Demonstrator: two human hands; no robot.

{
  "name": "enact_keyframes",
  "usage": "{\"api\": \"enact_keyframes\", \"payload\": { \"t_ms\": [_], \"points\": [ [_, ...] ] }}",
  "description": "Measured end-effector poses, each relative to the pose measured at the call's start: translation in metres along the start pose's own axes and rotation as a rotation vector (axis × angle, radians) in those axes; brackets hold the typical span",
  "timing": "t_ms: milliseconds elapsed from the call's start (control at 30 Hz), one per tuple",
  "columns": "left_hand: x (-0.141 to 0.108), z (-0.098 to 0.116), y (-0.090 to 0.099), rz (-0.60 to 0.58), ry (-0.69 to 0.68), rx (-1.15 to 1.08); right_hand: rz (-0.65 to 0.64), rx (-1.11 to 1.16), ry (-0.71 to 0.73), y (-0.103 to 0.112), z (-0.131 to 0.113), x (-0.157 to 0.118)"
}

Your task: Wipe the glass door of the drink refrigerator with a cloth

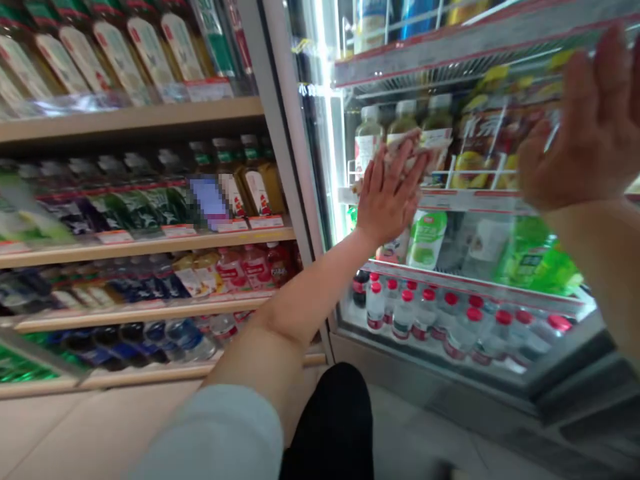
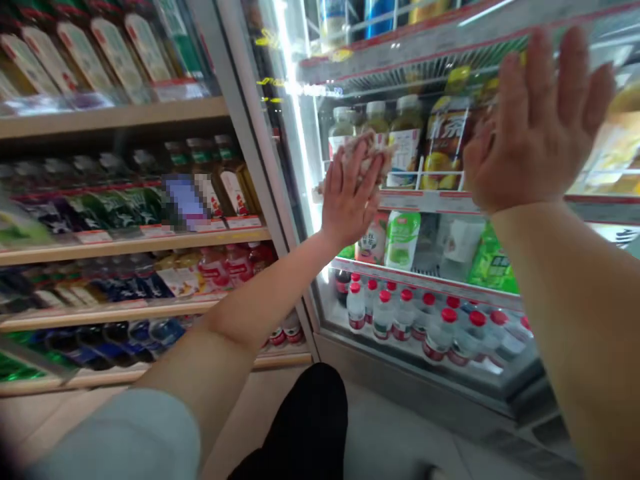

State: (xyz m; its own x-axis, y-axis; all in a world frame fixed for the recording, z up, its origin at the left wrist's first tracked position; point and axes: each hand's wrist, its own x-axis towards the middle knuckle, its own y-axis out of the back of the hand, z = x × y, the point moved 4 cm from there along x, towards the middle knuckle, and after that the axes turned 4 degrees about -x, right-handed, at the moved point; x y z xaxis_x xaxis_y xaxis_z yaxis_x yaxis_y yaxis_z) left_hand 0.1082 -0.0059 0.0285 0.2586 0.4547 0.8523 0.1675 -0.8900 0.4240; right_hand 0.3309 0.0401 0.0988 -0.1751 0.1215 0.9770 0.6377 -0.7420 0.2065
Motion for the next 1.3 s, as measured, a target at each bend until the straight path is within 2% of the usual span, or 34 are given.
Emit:
{"api": "enact_keyframes", "payload": {
  "t_ms": [67,100,133,167,200,300,333,367,400,500,533,567,700,733,767,900,933,967,1067,1100,1167,1267,1300],
  "points": [
    [-0.011,0.015,-0.013,-0.11,-0.28,-0.077,0.029,-0.052,-0.012,0.0,-0.01,0.004],
    [-0.017,0.021,-0.017,-0.142,-0.43,-0.104,0.039,-0.075,-0.015,-0.001,-0.012,0.005],
    [-0.02,0.022,-0.019,-0.138,-0.511,-0.115,0.044,-0.096,-0.016,-0.004,-0.012,0.006],
    [-0.018,0.018,-0.02,-0.092,-0.507,-0.12,0.043,-0.116,-0.012,-0.008,-0.01,0.007],
    [-0.014,0.011,-0.02,-0.016,-0.431,-0.124,0.038,-0.136,-0.002,-0.011,-0.006,0.007],
    [-0.003,-0.009,-0.018,0.221,-0.1,-0.173,0.015,-0.192,0.028,-0.017,0.01,0.004],
    [-0.003,-0.01,-0.019,0.266,-0.044,-0.198,0.009,-0.193,0.028,-0.017,0.014,0.003],
    [-0.005,-0.006,-0.021,0.286,-0.046,-0.219,0.004,-0.186,0.022,-0.017,0.017,0.002],
    [-0.009,0.001,-0.024,0.277,-0.109,-0.234,0.003,-0.176,0.014,-0.017,0.018,0.001],
    [-0.02,0.026,-0.029,0.185,-0.452,-0.218,0.008,-0.163,0.001,-0.015,0.015,0.0],
    [-0.02,0.029,-0.028,0.166,-0.514,-0.203,0.008,-0.163,0.0,-0.015,0.014,0.0],
    [-0.018,0.028,-0.027,0.168,-0.511,-0.191,0.01,-0.163,-0.002,-0.014,0.013,0.0],
    [-0.002,0.008,-0.019,0.261,-0.154,-0.193,0.035,-0.17,0.02,-0.013,0.01,0.0],
    [-0.002,0.007,-0.019,0.278,-0.115,-0.201,0.05,-0.175,0.027,-0.013,0.01,0.0],
    [-0.005,0.009,-0.02,0.28,-0.133,-0.208,0.062,-0.181,0.03,-0.013,0.009,-0.001],
    [-0.02,0.021,-0.024,0.217,-0.47,-0.169,0.041,-0.2,0.023,-0.013,0.009,-0.001],
    [-0.019,0.017,-0.024,0.219,-0.485,-0.15,0.026,-0.192,0.015,-0.013,0.009,-0.001],
    [-0.016,0.009,-0.022,0.235,-0.434,-0.14,0.014,-0.181,0.007,-0.013,0.009,0.0],
    [-0.008,-0.018,-0.017,0.297,-0.155,-0.189,-0.003,-0.171,-0.017,-0.013,0.01,0.001],
    [-0.009,-0.022,-0.017,0.305,-0.109,-0.205,-0.014,-0.172,-0.017,-0.013,0.01,0.001],
    [-0.017,-0.019,-0.019,0.292,-0.169,-0.208,-0.027,-0.174,-0.02,-0.014,0.01,0.001],
    [-0.034,-0.008,-0.023,0.214,-0.429,-0.211,-0.031,-0.17,-0.02,-0.015,0.011,0.001],
    [-0.035,-0.009,-0.023,0.205,-0.462,-0.222,-0.027,-0.165,-0.021,-0.015,0.011,0.0]
  ]
}}
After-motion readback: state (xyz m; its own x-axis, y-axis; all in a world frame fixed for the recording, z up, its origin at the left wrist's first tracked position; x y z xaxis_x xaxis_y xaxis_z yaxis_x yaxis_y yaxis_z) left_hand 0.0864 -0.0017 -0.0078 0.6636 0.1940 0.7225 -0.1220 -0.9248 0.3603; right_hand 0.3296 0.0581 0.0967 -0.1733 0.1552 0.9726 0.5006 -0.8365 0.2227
